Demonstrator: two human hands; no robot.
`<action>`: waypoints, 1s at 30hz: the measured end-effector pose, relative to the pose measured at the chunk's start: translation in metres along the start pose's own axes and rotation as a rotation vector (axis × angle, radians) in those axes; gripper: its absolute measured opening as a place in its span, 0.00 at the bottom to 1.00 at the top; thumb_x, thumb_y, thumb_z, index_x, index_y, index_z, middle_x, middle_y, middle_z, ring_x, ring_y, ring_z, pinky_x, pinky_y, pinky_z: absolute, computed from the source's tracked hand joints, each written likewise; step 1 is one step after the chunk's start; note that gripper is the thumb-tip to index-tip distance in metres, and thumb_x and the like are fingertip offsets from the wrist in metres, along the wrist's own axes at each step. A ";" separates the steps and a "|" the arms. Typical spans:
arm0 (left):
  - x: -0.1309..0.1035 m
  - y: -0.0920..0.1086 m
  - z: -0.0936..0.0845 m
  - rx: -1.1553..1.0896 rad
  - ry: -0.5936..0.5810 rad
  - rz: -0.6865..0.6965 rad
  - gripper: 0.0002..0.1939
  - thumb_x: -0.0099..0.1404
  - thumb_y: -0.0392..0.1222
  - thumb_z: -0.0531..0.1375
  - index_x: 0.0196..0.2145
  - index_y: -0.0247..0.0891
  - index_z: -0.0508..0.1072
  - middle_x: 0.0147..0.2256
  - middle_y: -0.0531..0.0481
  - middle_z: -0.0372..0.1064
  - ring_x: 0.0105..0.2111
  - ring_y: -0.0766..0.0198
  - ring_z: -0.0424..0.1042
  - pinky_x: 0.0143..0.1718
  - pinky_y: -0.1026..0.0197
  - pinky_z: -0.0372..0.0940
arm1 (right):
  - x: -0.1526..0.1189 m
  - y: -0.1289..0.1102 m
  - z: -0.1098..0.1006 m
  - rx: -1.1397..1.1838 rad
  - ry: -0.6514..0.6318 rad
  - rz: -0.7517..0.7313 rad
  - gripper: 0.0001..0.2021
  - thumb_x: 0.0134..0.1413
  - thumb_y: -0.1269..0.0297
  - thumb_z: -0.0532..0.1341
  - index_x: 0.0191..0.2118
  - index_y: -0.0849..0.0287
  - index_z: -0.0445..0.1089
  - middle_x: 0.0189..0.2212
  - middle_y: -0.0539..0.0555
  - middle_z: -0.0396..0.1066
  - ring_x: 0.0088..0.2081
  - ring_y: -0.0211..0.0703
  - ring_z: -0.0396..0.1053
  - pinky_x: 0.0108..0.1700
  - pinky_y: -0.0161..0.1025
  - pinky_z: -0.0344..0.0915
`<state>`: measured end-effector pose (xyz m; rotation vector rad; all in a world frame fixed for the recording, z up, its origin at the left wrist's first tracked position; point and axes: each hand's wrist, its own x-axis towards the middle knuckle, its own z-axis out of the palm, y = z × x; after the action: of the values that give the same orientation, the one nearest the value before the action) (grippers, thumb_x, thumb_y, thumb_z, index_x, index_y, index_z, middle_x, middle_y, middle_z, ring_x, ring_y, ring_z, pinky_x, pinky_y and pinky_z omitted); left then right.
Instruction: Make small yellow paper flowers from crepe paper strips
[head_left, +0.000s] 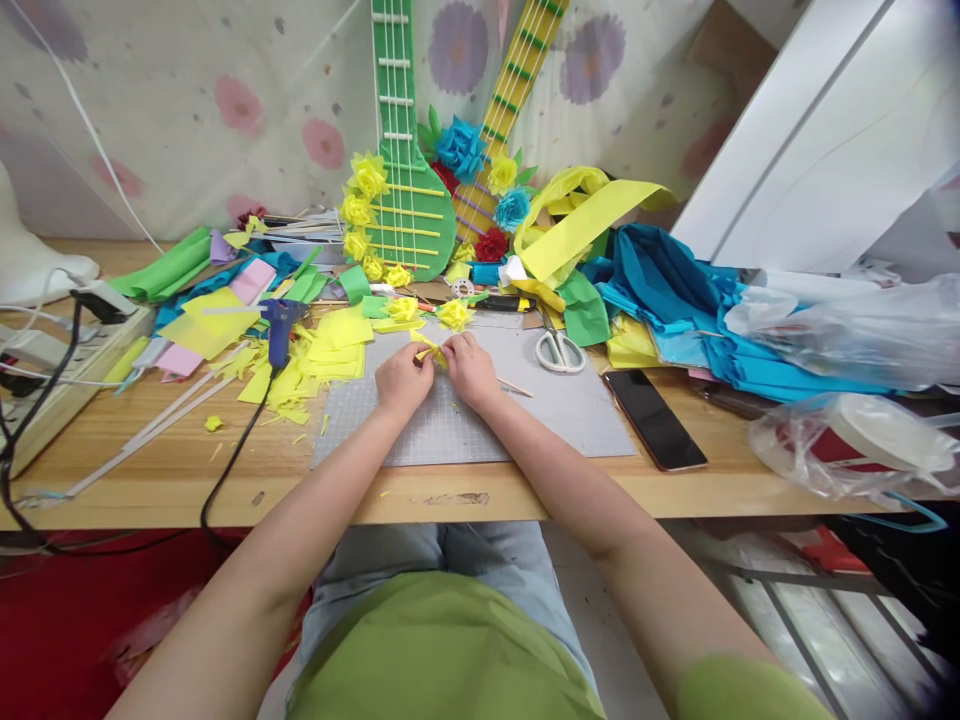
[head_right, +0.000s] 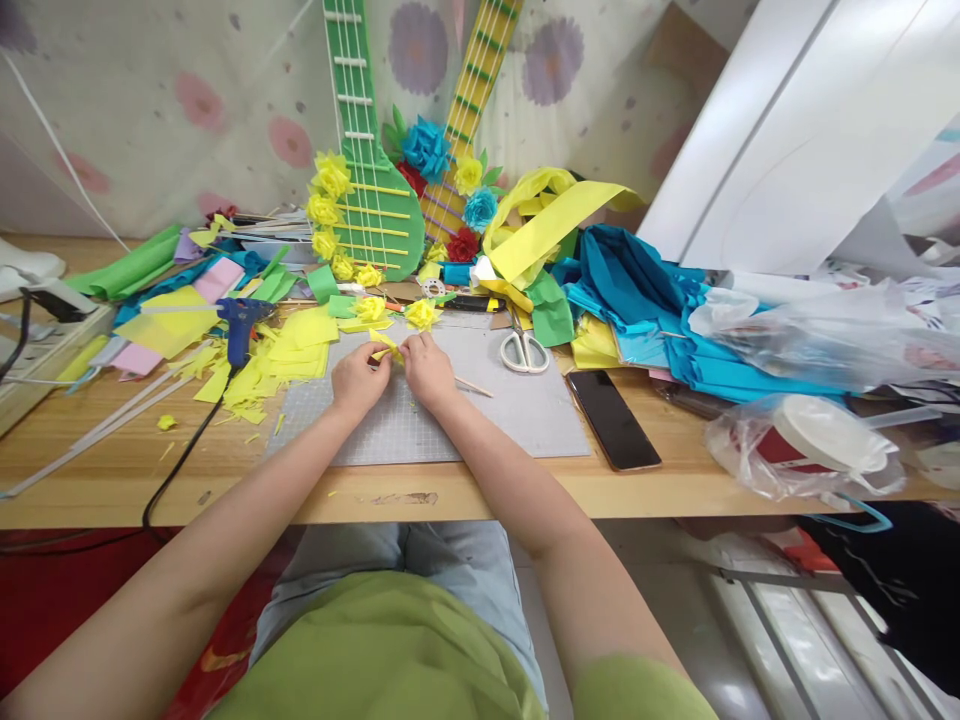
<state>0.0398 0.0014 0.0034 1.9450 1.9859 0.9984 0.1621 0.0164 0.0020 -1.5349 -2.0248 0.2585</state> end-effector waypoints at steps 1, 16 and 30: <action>0.000 0.001 -0.001 -0.018 -0.007 -0.028 0.10 0.59 0.40 0.54 0.37 0.42 0.73 0.33 0.51 0.74 0.32 0.61 0.71 0.33 0.62 0.59 | 0.000 0.000 0.000 -0.005 -0.008 0.001 0.12 0.60 0.65 0.47 0.39 0.61 0.66 0.39 0.57 0.65 0.37 0.42 0.63 0.39 0.36 0.59; 0.004 -0.007 0.002 -0.172 0.086 -0.012 0.08 0.57 0.43 0.57 0.31 0.39 0.74 0.34 0.49 0.73 0.31 0.64 0.70 0.34 0.62 0.60 | 0.000 -0.003 -0.004 0.032 -0.042 -0.083 0.10 0.59 0.64 0.49 0.38 0.61 0.65 0.36 0.56 0.66 0.39 0.40 0.63 0.41 0.35 0.58; 0.006 -0.009 0.012 -0.361 0.064 -0.081 0.11 0.55 0.44 0.56 0.33 0.37 0.73 0.32 0.48 0.74 0.29 0.63 0.71 0.34 0.61 0.63 | -0.001 -0.008 -0.003 -0.167 -0.041 0.018 0.15 0.62 0.61 0.45 0.42 0.60 0.65 0.41 0.56 0.67 0.36 0.41 0.65 0.34 0.34 0.57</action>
<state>0.0387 0.0114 -0.0086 1.6462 1.7493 1.3060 0.1575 0.0125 0.0079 -1.6622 -2.1109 0.1315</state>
